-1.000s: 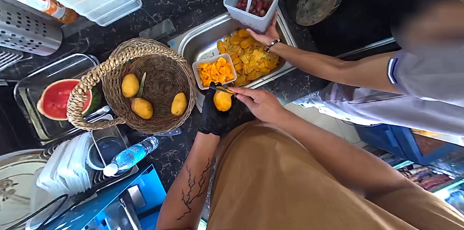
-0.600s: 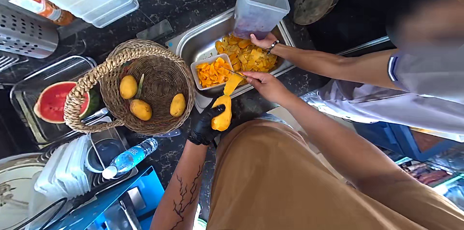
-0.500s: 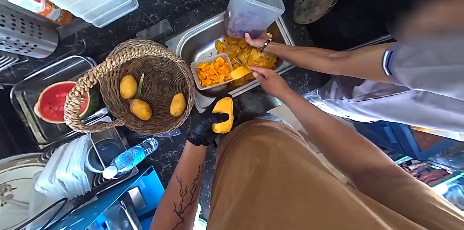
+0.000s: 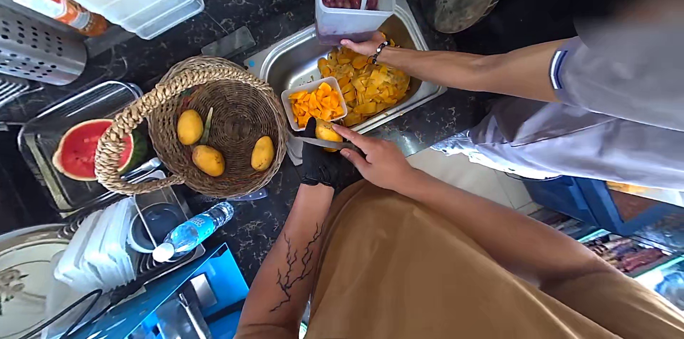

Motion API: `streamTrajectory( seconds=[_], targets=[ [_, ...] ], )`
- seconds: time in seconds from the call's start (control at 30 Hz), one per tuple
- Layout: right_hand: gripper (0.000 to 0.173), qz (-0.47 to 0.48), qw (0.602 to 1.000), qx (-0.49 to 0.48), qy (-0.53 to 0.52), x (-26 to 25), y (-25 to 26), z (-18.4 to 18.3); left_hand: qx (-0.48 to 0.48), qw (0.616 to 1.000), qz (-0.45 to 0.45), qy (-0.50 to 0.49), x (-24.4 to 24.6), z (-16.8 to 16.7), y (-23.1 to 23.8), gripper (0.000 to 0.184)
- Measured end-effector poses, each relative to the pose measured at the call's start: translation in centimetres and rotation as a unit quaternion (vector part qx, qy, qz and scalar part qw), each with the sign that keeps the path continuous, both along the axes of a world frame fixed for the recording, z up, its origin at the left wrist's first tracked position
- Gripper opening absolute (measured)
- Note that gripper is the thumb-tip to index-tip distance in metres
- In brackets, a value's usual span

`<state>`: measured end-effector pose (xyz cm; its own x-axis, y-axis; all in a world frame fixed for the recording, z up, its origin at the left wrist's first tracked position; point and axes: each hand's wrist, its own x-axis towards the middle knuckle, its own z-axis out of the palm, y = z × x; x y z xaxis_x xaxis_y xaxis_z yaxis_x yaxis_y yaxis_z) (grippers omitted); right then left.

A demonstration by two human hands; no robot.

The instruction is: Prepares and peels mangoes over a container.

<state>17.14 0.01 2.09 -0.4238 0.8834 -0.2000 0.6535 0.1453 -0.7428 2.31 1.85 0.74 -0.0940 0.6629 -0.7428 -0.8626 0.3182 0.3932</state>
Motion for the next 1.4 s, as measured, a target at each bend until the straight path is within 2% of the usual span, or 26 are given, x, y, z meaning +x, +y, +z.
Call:
streamTrajectory(
  seconds=[0.17,0.33,0.43,0.6,0.73,0.87,0.93,1.03,1.13,1.2,1.23,1.27,1.3,1.33,1.4],
  targets=[
    [0.045,0.029,0.994,0.103,-0.021,0.4,-0.2,-0.5,0.010,1.000,-0.003,-0.021,0.1,0.3,-0.3,0.032],
    [0.041,0.045,0.989,0.137,-0.045,0.4,-0.3,-0.7,0.108,0.991,-0.080,-0.028,-1.6,-1.2,-2.8,0.034],
    [0.037,0.046,0.997,0.061,-0.014,0.9,0.4,0.1,0.118,0.987,-0.114,0.006,-2.7,-2.8,-3.3,0.041],
    [0.037,0.017,0.999,-0.034,0.021,2.4,2.5,0.8,0.037,0.981,-0.179,0.064,-3.8,-0.7,-2.5,0.039],
    [0.038,-0.026,0.994,-0.104,0.016,3.9,5.2,-1.5,-0.018,0.975,-0.220,0.021,-3.5,1.4,-2.3,0.037],
    [0.039,-0.071,0.987,-0.143,0.008,5.0,6.2,-4.3,0.035,0.958,-0.282,-0.046,-3.8,0.9,-3.2,0.036],
    [0.042,-0.099,0.981,-0.161,-0.041,5.5,6.5,-5.9,0.066,0.953,-0.281,-0.094,-4.0,0.3,-3.4,0.039],
    [0.052,-0.112,0.967,-0.199,-0.111,6.1,6.2,-6.5,0.079,0.964,-0.244,-0.067,-3.4,0.7,-2.9,0.040],
    [0.051,-0.120,0.975,-0.184,-0.022,4.0,3.9,-2.8,0.114,0.977,-0.160,-0.088,-3.5,-1.4,-3.2,0.040],
    [0.047,-0.074,0.983,-0.161,0.054,2.0,1.7,0.4,0.056,0.993,-0.082,-0.066,-2.9,-1.6,-2.7,0.035],
    [0.048,-0.043,0.988,-0.138,0.060,1.1,0.8,1.4,0.028,0.996,-0.065,-0.046,-2.7,-1.7,-3.1,0.035],
    [0.049,-0.017,0.993,-0.109,0.046,0.5,0.1,1.9,0.049,0.997,-0.053,-0.041,-2.9,-3.1,-4.6,0.033],
    [0.050,0.004,0.997,-0.076,0.023,0.1,-0.4,2.0,0.159,0.983,-0.078,-0.059,-3.7,-6.1,-7.2,0.036],
    [0.051,0.019,0.999,-0.050,0.003,-0.2,-0.6,1.8,0.227,0.967,-0.108,-0.051,-4.3,-7.9,-8.7,0.039],
    [0.051,0.034,0.999,-0.013,-0.013,-0.4,-0.8,1.3,0.230,0.964,-0.135,-0.017,-4.4,-8.4,-10.0,0.040]
  ],
)
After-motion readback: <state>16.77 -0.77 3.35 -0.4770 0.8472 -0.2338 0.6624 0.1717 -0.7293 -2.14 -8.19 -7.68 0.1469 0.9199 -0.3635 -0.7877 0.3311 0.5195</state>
